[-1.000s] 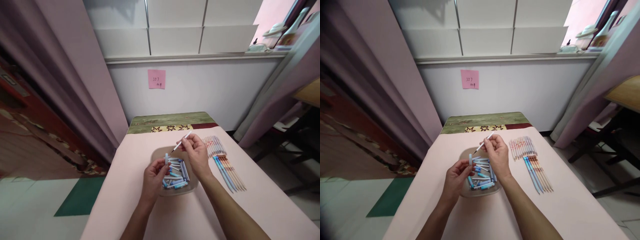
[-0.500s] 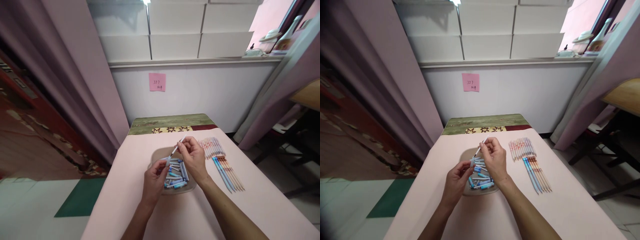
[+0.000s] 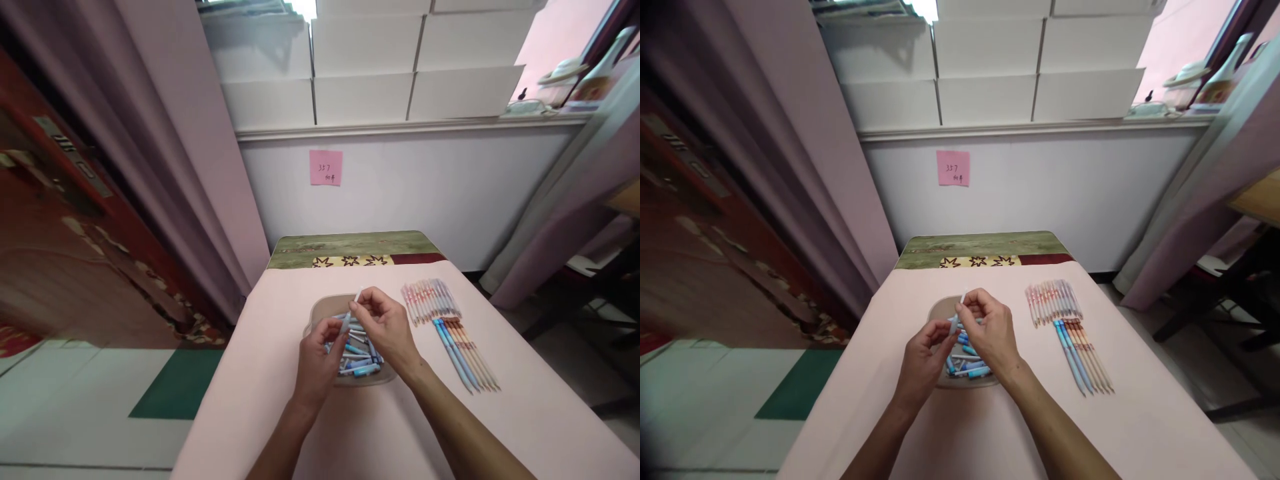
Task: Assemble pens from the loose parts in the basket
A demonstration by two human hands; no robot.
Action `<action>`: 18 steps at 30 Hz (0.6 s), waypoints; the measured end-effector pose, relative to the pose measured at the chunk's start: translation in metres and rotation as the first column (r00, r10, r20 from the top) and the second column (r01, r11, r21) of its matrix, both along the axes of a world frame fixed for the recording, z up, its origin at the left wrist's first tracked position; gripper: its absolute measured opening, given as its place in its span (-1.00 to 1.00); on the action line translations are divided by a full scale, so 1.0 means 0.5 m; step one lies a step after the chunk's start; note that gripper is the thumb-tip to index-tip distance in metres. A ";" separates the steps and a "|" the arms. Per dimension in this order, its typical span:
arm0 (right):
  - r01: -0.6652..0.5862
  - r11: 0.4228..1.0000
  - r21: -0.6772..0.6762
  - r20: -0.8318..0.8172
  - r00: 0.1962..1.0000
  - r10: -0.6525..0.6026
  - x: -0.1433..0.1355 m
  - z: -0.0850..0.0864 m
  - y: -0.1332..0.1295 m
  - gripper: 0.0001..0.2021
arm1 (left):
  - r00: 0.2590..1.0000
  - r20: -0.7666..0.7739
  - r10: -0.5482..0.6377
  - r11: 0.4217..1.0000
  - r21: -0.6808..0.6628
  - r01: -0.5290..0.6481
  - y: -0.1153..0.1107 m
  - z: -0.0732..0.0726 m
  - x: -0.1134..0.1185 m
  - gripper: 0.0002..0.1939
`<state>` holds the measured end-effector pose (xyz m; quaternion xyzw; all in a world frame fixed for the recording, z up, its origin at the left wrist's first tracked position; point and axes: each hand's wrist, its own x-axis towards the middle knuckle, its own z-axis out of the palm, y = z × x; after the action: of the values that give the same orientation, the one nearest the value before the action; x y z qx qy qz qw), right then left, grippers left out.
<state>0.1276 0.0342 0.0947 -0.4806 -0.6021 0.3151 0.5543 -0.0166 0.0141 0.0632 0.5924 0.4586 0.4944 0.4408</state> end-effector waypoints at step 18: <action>0.360 0.892 -0.275 0.572 0.806 -0.149 0.137 -0.163 -0.009 -0.52 | 0.912 -0.101 0.397 0.908 -0.100 -0.407 0.006 -0.100 -0.096 -0.72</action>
<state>0.1962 0.0298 0.0130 -0.7224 -0.5907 0.1968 0.3006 -0.0646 0.0170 0.0133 0.4768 0.6163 0.5227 0.3458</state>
